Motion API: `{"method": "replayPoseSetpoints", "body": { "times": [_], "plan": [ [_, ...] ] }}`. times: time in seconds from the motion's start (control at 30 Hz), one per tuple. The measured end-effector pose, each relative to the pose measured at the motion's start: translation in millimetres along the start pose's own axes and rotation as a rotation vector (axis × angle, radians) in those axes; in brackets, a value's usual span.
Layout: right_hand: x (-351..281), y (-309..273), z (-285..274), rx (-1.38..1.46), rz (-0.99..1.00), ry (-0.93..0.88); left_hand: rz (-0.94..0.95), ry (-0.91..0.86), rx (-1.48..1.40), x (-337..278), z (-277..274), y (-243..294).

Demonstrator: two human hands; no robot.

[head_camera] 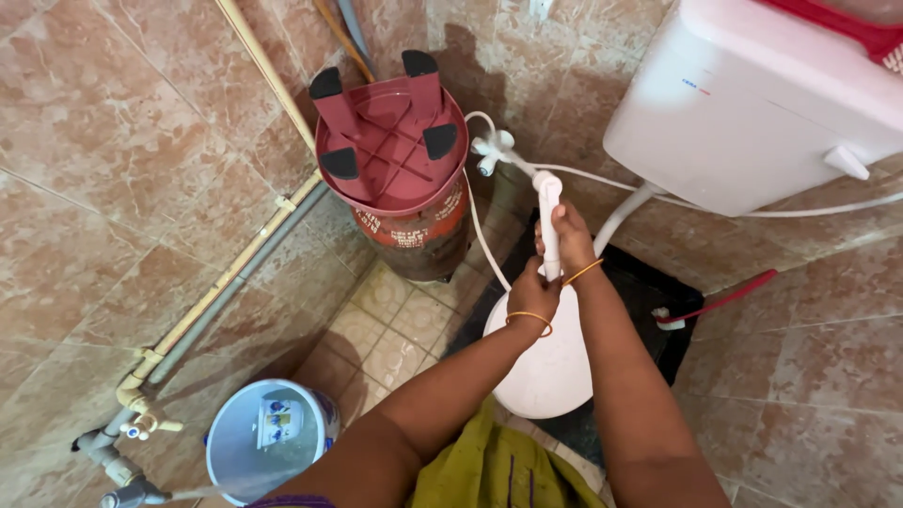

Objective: Scrubbing a toilet bowl, cleaning a bathroom faucet, and filling buckets with water in a bathroom setting.

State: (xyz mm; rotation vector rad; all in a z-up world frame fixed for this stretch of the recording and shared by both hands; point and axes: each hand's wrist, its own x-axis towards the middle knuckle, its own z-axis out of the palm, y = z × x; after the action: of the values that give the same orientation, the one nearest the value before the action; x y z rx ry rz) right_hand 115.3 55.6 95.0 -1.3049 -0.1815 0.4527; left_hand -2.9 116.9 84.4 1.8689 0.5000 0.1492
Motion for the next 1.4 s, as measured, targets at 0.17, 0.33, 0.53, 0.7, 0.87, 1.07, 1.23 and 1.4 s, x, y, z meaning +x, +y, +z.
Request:
{"method": "replayPoseSetpoints", "body": {
  "times": [0.17,0.33,0.53,0.7,0.87,1.07,1.23,1.4],
  "plan": [
    [-4.9,11.0,-3.2,-0.009,0.024,0.016,-0.076,-0.053,0.007,-10.8,-2.6,3.2],
    [-16.1,-24.2,10.4,-0.012,-0.095,0.049,-0.002,-0.033,-0.008,-4.5,-7.5,21.8],
    [-33.3,-82.9,26.8,0.037,-0.462,-0.057,0.280,0.115,-0.090,2.0,-16.7,66.1],
    [-43.1,-96.1,25.4,0.028,-0.478,-0.035,0.359,0.146,-0.094,0.1,-12.6,73.5],
    [-48.7,-79.4,16.3,0.020,-0.490,-0.035,0.306,0.093,-0.105,-10.9,-8.2,65.4],
    [-72.2,-56.3,-16.8,0.109,-0.579,0.193,0.406,-0.009,-0.067,-21.7,7.1,63.3],
    [-110.0,-50.3,-41.4,0.207,-0.721,0.609,0.569,-0.222,-0.018,-26.8,22.3,71.4],
    [-121.6,-44.1,-60.8,0.186,-0.788,0.654,0.702,-0.251,-0.032,-28.4,42.8,66.7]
  ]
}}
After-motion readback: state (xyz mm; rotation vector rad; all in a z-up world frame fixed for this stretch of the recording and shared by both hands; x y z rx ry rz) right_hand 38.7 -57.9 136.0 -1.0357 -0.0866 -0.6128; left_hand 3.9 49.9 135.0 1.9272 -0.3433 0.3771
